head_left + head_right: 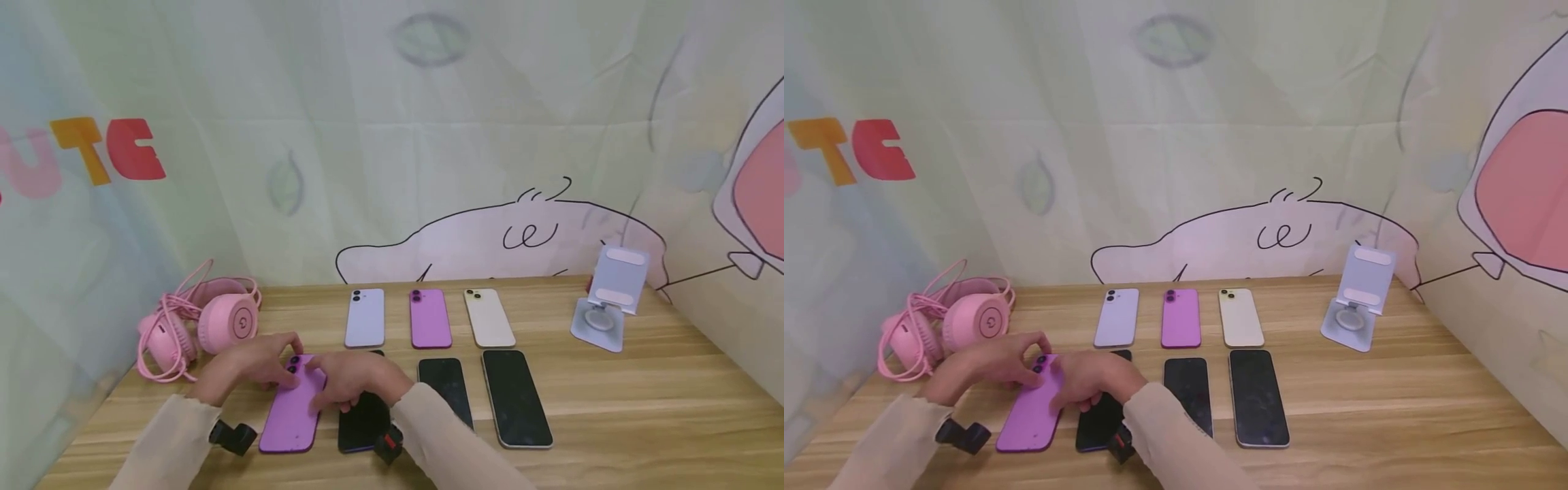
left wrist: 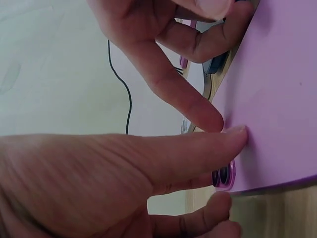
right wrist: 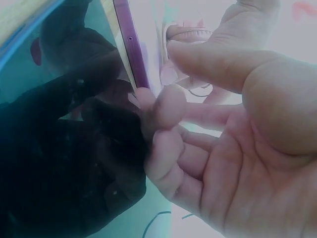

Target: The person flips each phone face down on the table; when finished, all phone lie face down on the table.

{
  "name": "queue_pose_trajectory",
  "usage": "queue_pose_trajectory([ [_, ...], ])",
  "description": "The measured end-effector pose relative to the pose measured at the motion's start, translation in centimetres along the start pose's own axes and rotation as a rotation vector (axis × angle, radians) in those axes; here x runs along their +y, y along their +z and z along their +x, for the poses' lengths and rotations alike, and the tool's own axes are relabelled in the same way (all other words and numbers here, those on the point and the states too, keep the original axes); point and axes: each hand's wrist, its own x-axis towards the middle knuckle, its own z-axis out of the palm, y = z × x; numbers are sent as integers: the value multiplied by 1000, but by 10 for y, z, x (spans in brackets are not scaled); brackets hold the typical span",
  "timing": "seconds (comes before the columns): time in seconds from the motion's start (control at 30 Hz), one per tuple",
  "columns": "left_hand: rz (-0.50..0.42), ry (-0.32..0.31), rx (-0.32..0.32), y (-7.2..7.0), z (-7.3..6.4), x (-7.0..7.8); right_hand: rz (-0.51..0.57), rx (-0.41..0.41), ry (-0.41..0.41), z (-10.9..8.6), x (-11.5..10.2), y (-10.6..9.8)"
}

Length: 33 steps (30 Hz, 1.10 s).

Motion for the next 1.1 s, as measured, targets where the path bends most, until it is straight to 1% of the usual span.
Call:
queue_pose_trajectory([
  [0.17, 73, 35, 16, 2, 4, 7, -42, 54, 2, -2, 6, -1],
  [0.27, 90, 45, 24, 2, 5, 10, -109, 88, -14, -2, 10, -1],
  [0.37, 83, 59, 20, 2, 5, 11, -170, 114, -27, -4, 11, -2],
  [0.47, 76, 50, 7, 3, 4, 12, -203, 136, -29, -7, 13, -2],
  [0.63, 75, 16, -11, 2, 4, 14, -225, 151, -38, -11, 15, -2],
  [0.9, 111, 1, -28, 3, 11, 25, -238, 158, -2, -19, 18, -5],
  [1.1, 137, 13, -21, 7, 14, 35, -255, 170, 84, -24, 22, -6],
])
